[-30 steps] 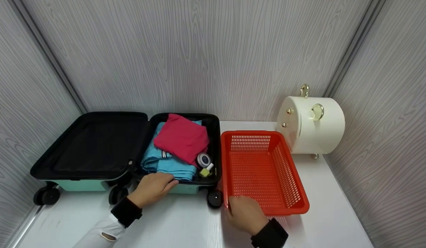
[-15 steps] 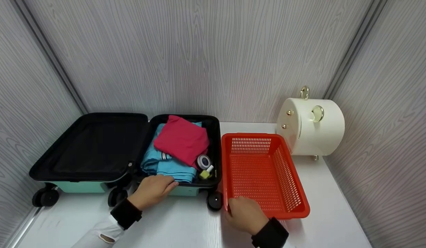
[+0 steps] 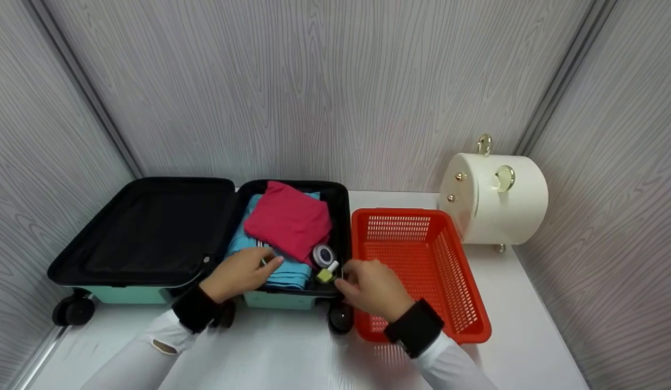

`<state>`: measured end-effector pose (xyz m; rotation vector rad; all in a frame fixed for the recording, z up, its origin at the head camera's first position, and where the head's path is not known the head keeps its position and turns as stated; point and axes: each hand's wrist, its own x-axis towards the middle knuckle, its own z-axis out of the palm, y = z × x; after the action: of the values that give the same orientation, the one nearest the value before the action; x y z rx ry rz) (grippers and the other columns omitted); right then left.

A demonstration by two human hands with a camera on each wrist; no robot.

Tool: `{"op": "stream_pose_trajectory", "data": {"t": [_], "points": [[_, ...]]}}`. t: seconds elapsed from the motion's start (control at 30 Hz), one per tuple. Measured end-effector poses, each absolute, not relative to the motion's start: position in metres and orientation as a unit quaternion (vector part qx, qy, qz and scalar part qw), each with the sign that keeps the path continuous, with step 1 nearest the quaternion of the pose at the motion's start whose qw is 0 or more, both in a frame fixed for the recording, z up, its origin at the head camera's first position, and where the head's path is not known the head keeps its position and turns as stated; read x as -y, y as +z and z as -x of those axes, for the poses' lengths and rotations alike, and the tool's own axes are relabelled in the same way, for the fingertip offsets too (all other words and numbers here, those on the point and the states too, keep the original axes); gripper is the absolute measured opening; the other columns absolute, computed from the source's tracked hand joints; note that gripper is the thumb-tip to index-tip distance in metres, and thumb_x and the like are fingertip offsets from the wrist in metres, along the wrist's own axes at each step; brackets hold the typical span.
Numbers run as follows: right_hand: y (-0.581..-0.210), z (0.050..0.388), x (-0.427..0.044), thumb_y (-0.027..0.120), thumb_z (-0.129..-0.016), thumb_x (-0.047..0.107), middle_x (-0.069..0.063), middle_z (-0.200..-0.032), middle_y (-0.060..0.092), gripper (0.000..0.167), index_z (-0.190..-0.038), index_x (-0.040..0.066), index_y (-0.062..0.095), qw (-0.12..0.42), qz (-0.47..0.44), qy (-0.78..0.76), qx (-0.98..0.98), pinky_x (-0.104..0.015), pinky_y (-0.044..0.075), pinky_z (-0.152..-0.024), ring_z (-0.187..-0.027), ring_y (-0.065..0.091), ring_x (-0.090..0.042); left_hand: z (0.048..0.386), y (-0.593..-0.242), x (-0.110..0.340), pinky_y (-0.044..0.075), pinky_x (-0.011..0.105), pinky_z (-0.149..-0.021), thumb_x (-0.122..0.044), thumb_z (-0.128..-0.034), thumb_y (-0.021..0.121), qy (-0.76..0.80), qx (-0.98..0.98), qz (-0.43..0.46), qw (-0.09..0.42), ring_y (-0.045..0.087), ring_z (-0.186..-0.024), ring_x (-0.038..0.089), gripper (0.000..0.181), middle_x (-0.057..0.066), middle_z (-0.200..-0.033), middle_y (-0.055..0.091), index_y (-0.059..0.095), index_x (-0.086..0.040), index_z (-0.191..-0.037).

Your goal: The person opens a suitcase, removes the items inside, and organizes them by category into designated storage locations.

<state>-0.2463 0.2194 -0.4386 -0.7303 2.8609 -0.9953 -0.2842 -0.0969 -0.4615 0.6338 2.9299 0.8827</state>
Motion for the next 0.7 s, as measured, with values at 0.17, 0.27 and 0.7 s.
{"op": "stream_pose_trajectory", "data": {"t": [0.17, 0.27, 0.7], "points": [[-0.42, 0.285, -0.196, 0.077, -0.102, 0.018, -0.013, -0.108, 0.08, 0.031, -0.125, -0.003, 0.073, -0.005, 0.189, -0.452, -0.872, -0.024, 0.058, -0.078, -0.089, 0.071, -0.014, 0.316, -0.419, 0.097, 0.058, 0.048, -0.089, -0.037, -0.1086, 0.065, 0.336, -0.933, -0.132, -0.007, 0.069, -0.094, 0.027, 0.037, 0.014, -0.11, 0.075, 0.07, -0.003, -0.123], [-0.412, 0.307, -0.181, 0.075, -0.104, 0.019, -0.019, -0.119, 0.077, 0.036, -0.131, -0.004, 0.07, 0.0, 0.144, -0.525, -0.839, -0.023, 0.059, -0.082, -0.097, 0.072, -0.015, 0.337, -0.402, 0.101, 0.056, 0.047, -0.098, -0.039, -0.1095, 0.062, 0.364, -0.928, -0.082, 0.006, 0.068, -0.104, 0.029, 0.048, 0.017, -0.122, 0.072, 0.062, 0.0, -0.139], [-0.434, 0.379, -0.137, 0.068, -0.107, 0.034, -0.028, -0.151, 0.057, 0.068, -0.154, -0.011, 0.046, 0.06, -0.022, -0.623, -0.779, -0.04, 0.059, -0.105, -0.128, 0.067, -0.038, 0.438, -0.432, 0.12, 0.058, 0.047, -0.097, -0.036, -0.1015, 0.062, 0.34, -0.94, 0.013, 0.032, 0.069, -0.107, 0.03, 0.051, 0.023, -0.127, 0.073, 0.068, 0.007, -0.129]]}}
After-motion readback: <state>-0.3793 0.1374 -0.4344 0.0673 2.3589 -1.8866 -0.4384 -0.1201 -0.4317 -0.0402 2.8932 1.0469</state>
